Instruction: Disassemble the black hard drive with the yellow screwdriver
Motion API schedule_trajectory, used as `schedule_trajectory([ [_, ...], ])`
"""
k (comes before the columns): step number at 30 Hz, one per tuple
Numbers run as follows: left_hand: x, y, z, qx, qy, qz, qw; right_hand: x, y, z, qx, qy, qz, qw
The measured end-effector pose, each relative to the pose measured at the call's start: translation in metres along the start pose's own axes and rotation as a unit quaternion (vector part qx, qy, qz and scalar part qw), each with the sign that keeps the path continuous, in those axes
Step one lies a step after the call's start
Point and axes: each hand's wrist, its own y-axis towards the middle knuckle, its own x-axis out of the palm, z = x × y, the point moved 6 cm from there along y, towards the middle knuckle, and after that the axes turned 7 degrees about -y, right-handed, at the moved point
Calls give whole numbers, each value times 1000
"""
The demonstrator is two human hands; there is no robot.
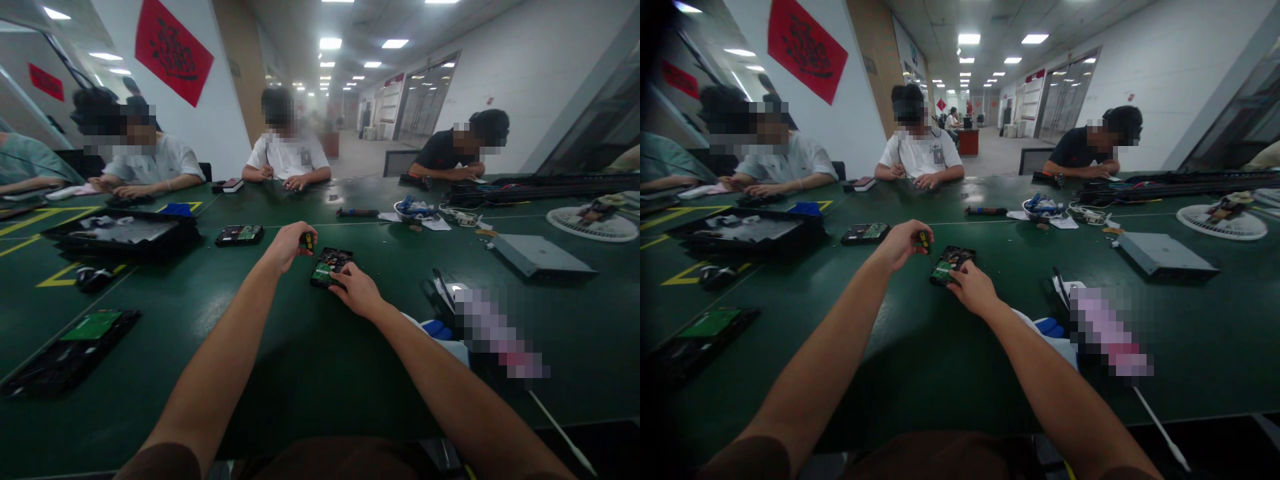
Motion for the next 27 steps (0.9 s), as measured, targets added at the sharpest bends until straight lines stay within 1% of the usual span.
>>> schedule_trajectory([
  [3,-1,0,4,28,46,0,999,1,0,0,-1,2,-4,1000],
  [5,0,0,3,23,48,-7,999,1,1,0,-3,3,-2,1000],
  [9,3,0,-3,-13,-4,-12,1000,2,1,1,2,-4,-5,1000],
  [11,4,-1,-3,-13,-28,-11,999,1,1,1,7,-9,-7,1000],
  [14,5,-2,-1,9,-22,-6,1000,1,1,1,10,-14,-13,1000],
  [19,6,-5,7,51,36,14,998,1,1,2,25,-21,-40,999],
  [21,7,-6,8,57,50,11,997,2,1,2,28,-20,-47,998],
  [27,10,-6,5,26,48,-21,998,2,1,0,16,-13,-49,999],
])
